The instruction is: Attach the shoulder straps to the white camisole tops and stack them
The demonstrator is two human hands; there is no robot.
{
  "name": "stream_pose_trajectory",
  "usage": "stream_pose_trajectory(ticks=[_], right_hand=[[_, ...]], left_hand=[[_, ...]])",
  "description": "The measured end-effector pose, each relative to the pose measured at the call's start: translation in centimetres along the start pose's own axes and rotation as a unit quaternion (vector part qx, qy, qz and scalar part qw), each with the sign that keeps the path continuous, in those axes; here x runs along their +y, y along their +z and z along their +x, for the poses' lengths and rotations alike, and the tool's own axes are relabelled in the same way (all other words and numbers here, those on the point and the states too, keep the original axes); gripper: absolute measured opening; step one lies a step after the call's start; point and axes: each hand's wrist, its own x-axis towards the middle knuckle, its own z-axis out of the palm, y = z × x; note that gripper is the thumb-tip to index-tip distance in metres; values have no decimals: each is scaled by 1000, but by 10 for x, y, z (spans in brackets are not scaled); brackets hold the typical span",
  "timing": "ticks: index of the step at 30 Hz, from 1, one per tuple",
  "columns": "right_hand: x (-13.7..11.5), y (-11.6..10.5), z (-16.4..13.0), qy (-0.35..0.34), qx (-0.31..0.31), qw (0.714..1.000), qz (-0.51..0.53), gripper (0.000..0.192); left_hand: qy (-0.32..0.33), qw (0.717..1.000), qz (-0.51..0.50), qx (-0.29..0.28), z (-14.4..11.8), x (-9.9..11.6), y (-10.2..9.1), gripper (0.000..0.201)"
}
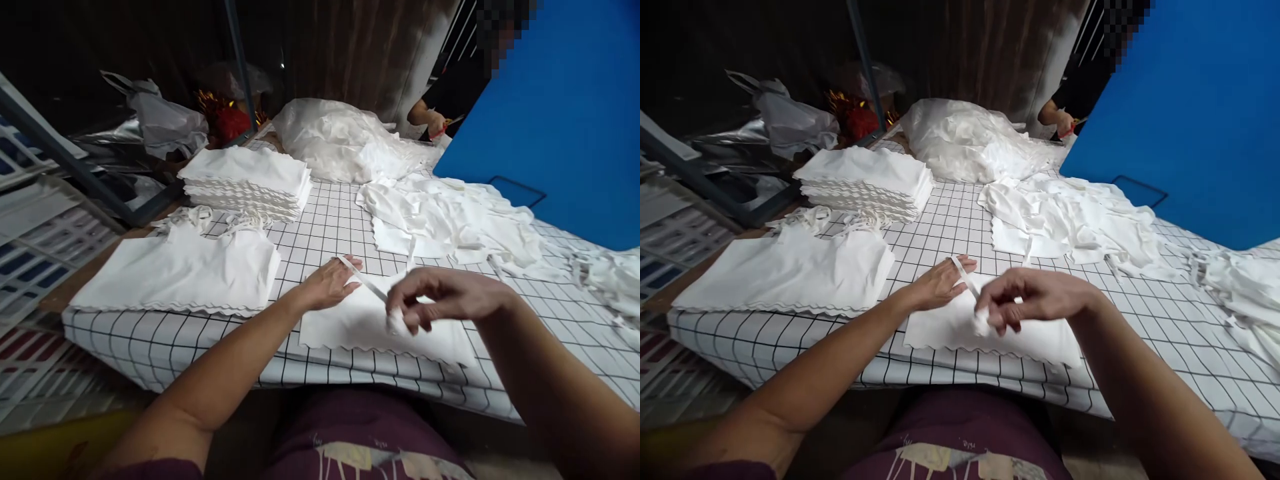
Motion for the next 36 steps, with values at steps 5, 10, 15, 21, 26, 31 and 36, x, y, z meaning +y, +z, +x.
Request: stream_pose_trajectory(ticks=[5, 10, 15, 21, 26, 31, 36], right_hand=[[20, 37, -29, 33, 19, 996, -79, 26], [45, 47, -28, 17, 77, 996, -47, 30], [51, 26, -4, -113, 200, 971, 63, 22], [54, -42, 63, -224, 364, 896, 115, 29], [58, -74, 108, -242, 402, 873, 133, 35], [76, -71, 133, -219, 400, 873, 172, 38], [85, -65, 139, -202, 403, 875, 175, 35]], left_hand=[[-17, 1000, -17, -12, 1, -4, 0, 51], [-24, 998, -57, 8, 3, -8, 1, 49], [-50, 982, -172, 64, 5, -9, -3, 45], [-145, 863, -447, 182, 13, -12, -16, 47], [-228, 756, -576, 213, 14, -16, -27, 45], [-230, 800, -507, 222, 13, -13, -25, 40], [-253, 808, -470, 248, 15, -21, -15, 33]])
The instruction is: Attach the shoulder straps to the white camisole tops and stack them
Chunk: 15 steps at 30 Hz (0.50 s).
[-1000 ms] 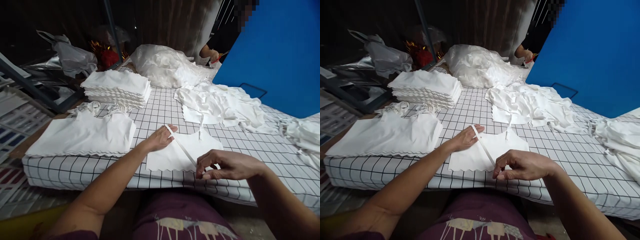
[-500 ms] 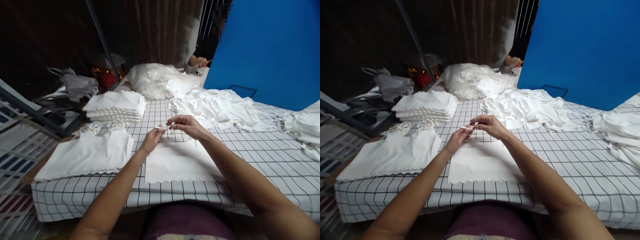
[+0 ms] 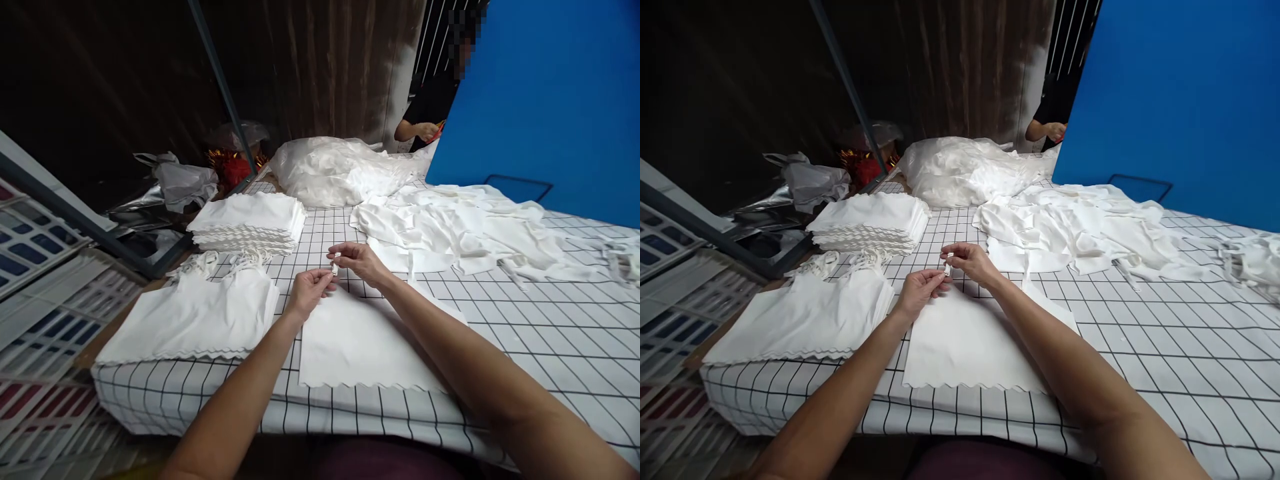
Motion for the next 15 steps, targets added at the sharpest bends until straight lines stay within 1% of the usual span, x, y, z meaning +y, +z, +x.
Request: stream_pose_trajectory(ticks=[6, 9, 12, 15], right_hand=[[-1, 3, -3, -1, -14, 1000, -11, 33], [-2, 3, -3, -13, -19, 1000, -18, 35], [-4, 0, 1, -31, -10, 999, -5, 38], [-5, -6, 11, -15, 1, 1000, 1, 35]], left_hand=[[-15, 1000, 11, 16, 2, -3, 0, 29], [-23, 999, 15, 28, 3, -3, 1, 25], [-27, 999, 27, 34, 2, -3, 1, 21], [-33, 998, 47, 29, -1, -1, 1, 18]])
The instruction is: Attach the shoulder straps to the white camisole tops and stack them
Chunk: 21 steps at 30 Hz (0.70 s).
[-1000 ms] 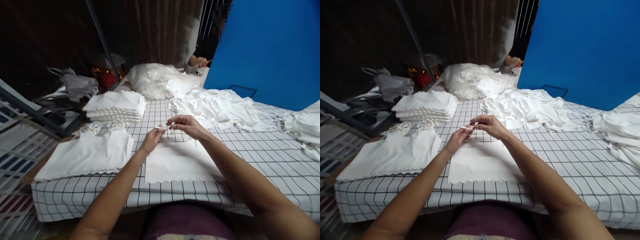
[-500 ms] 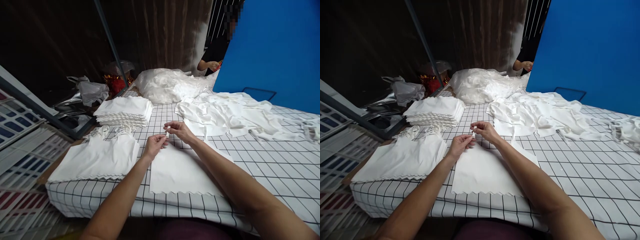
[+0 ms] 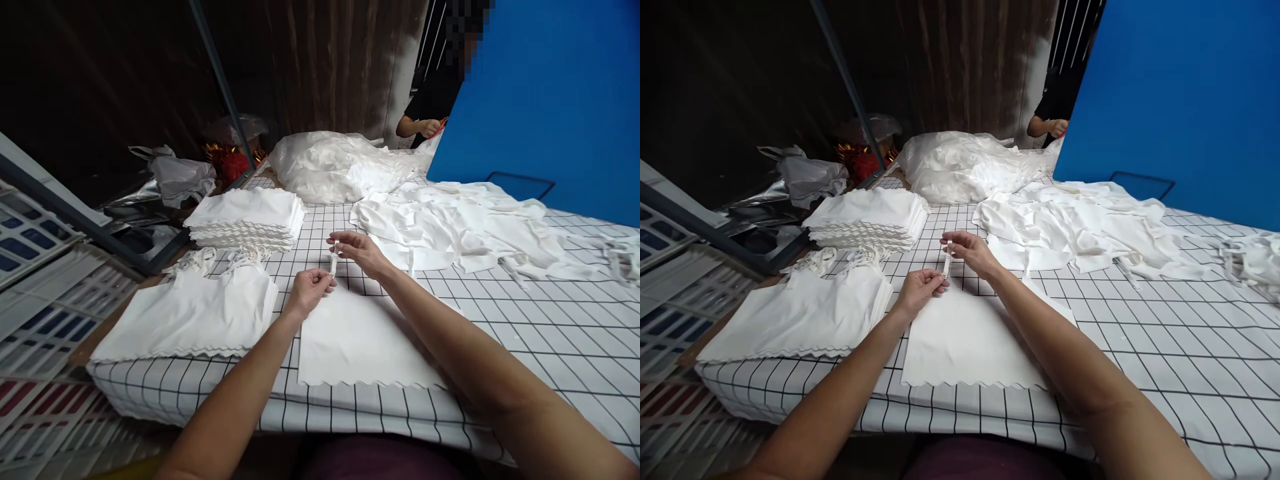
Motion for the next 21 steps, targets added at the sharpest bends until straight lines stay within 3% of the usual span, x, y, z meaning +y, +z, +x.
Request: stream_pose_trajectory(ticks=[5, 11, 15, 17, 19, 21], right_hand=[[7, -7, 22, 59, -9, 993, -98, 27], [11, -10, 36, 46, 16, 973, -227, 19], [-1, -8, 16, -12, 62, 950, -305, 16], [-8, -4, -2, -36, 36, 937, -346, 15], [-13, 1, -21, -14, -13, 930, -367, 28], [-15, 4, -37, 56, -39, 943, -326, 41]], left_hand=[[-4, 999, 37, 7, -4, 3, -1, 15], [2, 997, 68, 26, -1, 1, -3, 13], [14, 997, 71, 27, 0, 0, -2, 16], [25, 997, 65, 21, 0, 0, -1, 18], [50, 998, 49, 11, 0, 1, 0, 20], [94, 995, 26, -5, -1, 2, 2, 21]])
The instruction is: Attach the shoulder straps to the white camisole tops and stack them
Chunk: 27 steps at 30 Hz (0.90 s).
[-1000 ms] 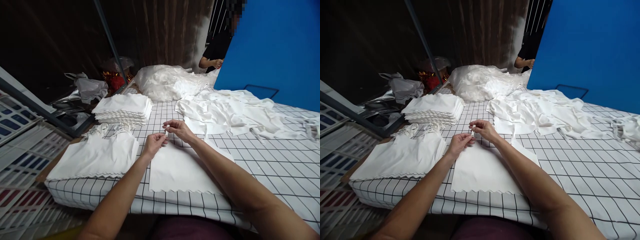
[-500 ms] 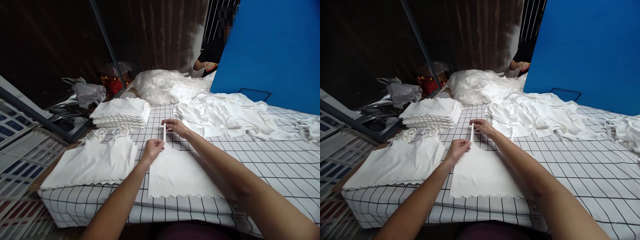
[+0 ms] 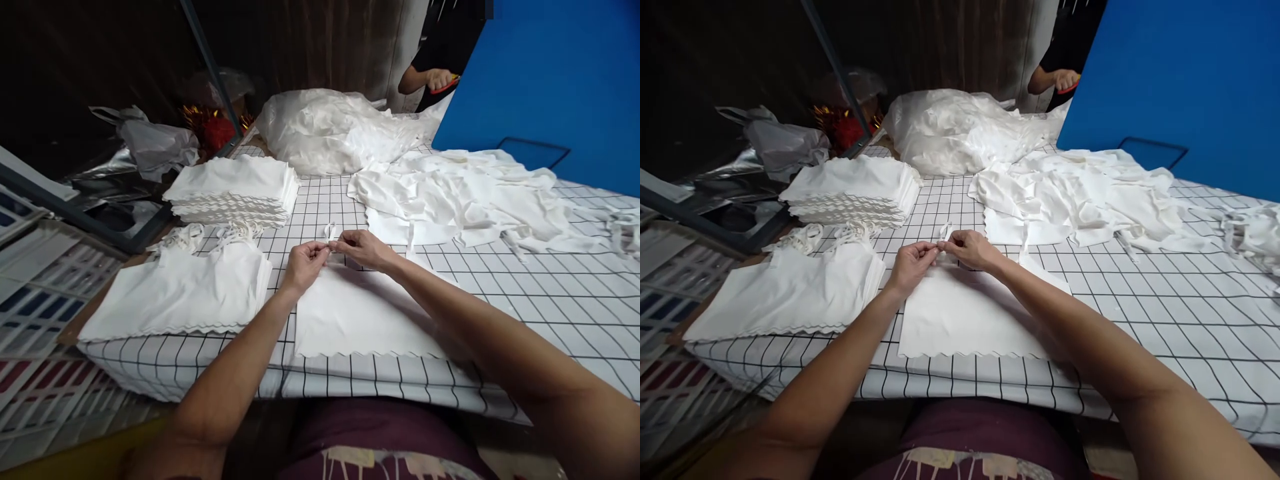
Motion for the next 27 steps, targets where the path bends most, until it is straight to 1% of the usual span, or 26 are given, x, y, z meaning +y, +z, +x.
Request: stream_pose_trajectory(ticks=[2, 3, 5, 7, 10, 16, 19, 21, 23, 25, 27], right_hand=[[0, 3, -10, 57, -24, 994, 91, 47], [1, 3, -14, 74, -27, 988, 135, 48], [4, 3, -17, 84, -24, 977, 194, 49], [7, 2, -20, 72, -15, 975, 209, 48], [9, 1, -25, 54, -11, 975, 213, 45], [15, 1, -37, 41, -23, 970, 238, 43], [20, 0, -42, 44, -30, 974, 220, 41], [23, -2, -45, 43, -41, 980, 187, 38], [24, -3, -49, 40, -53, 985, 157, 37], [23, -6, -53, 34, -65, 989, 127, 36], [21, -8, -55, 26, -83, 991, 99, 36]], left_hand=[[43, 999, -20, -13, 0, 1, 2, 21], [55, 998, -25, -17, -1, 1, 3, 21], [63, 997, -24, -20, -2, 1, 4, 21], [71, 997, -21, -28, -3, 1, 5, 22], [82, 995, -7, -53, -7, 3, 6, 23], [68, 992, 38, -101, -15, 10, 9, 23], [71, 988, 59, -127, -17, 11, 7, 21], [75, 978, 101, -167, -18, 13, 5, 18], [93, 959, 167, -207, -20, 15, 3, 14], [116, 940, 224, -229, -22, 18, 2, 13], [122, 930, 250, -241, -23, 20, 2, 12]])
